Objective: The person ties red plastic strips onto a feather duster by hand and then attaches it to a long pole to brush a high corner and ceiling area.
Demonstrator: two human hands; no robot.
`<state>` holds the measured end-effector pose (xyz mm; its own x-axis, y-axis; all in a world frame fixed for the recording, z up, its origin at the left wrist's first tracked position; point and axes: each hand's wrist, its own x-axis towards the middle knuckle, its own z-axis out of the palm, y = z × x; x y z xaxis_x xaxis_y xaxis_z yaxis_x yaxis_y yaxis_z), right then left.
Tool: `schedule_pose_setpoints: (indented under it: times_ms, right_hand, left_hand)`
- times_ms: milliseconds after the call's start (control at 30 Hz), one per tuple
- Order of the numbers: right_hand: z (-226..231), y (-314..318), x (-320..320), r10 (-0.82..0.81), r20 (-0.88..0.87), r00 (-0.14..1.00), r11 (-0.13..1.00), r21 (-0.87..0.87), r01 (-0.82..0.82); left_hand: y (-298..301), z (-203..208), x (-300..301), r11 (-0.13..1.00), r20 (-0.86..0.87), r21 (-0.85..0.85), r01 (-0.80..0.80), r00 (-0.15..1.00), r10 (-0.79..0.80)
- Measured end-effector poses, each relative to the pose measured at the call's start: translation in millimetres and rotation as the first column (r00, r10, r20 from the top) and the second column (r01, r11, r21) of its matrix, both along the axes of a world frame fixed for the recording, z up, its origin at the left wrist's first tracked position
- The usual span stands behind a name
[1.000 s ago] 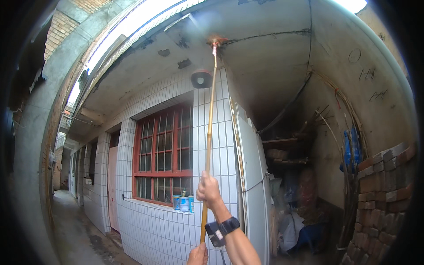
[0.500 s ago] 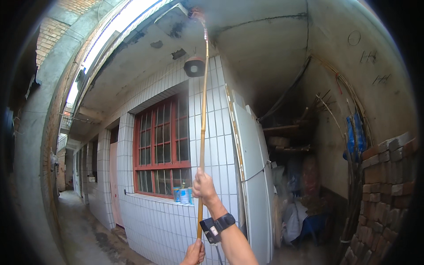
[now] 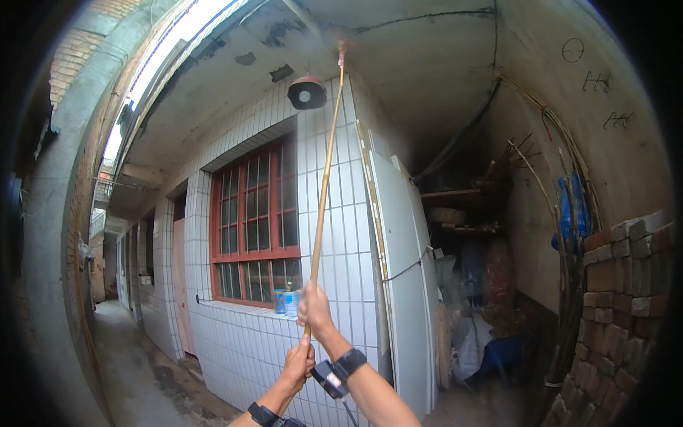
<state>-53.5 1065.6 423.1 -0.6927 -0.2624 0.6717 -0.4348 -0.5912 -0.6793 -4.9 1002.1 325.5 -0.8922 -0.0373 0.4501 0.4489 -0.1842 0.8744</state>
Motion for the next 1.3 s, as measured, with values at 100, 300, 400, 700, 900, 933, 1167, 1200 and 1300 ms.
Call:
schedule_pose_setpoints:
  times_ms: [100,300,400,700,900,933,1167,1200,1300]
  right_hand:
    - [-5,16,-5,0.03,0.083,0.996,1.0,-0.007,-0.029]
    - [-3,42,-19,-0.033,0.139,0.99,0.999,-0.027,0.037]
    - [5,47,-16,-0.038,0.148,0.988,0.999,-0.03,0.043]
    - [4,51,-10,-0.039,0.145,0.989,0.999,-0.032,0.044]
    - [11,43,-2,0.007,0.15,0.989,1.0,-0.027,-0.003]
    - [15,40,1,0.039,0.144,0.989,0.999,-0.013,-0.037]
    - [69,37,10,0.077,0.056,0.995,0.997,-0.018,-0.076]
    - [74,39,13,0.072,0.058,0.996,0.997,-0.024,-0.07]
    - [74,39,28,0.062,0.028,0.998,0.998,-0.011,-0.062]
  left_hand:
    - [19,7,-8,1.0,-0.007,-0.011,0.006,1.0,-0.006]
    - [41,13,-16,0.995,0.048,-0.031,0.096,0.994,-0.094]
    - [45,21,-17,0.998,0.004,-0.017,0.063,0.998,-0.063]
    - [44,22,-3,0.989,0.057,-0.026,0.143,0.988,-0.141]
    - [38,29,7,0.991,0.067,-0.01,0.136,0.989,-0.135]
    - [37,32,6,0.994,0.026,0.0,0.106,0.994,-0.106]
    - [33,79,12,0.997,-0.078,-0.003,0.076,0.994,-0.076]
    - [36,84,15,0.998,-0.107,-0.005,0.059,0.993,-0.059]
    - [38,80,23,0.999,-0.124,-0.005,0.045,0.991,-0.046]
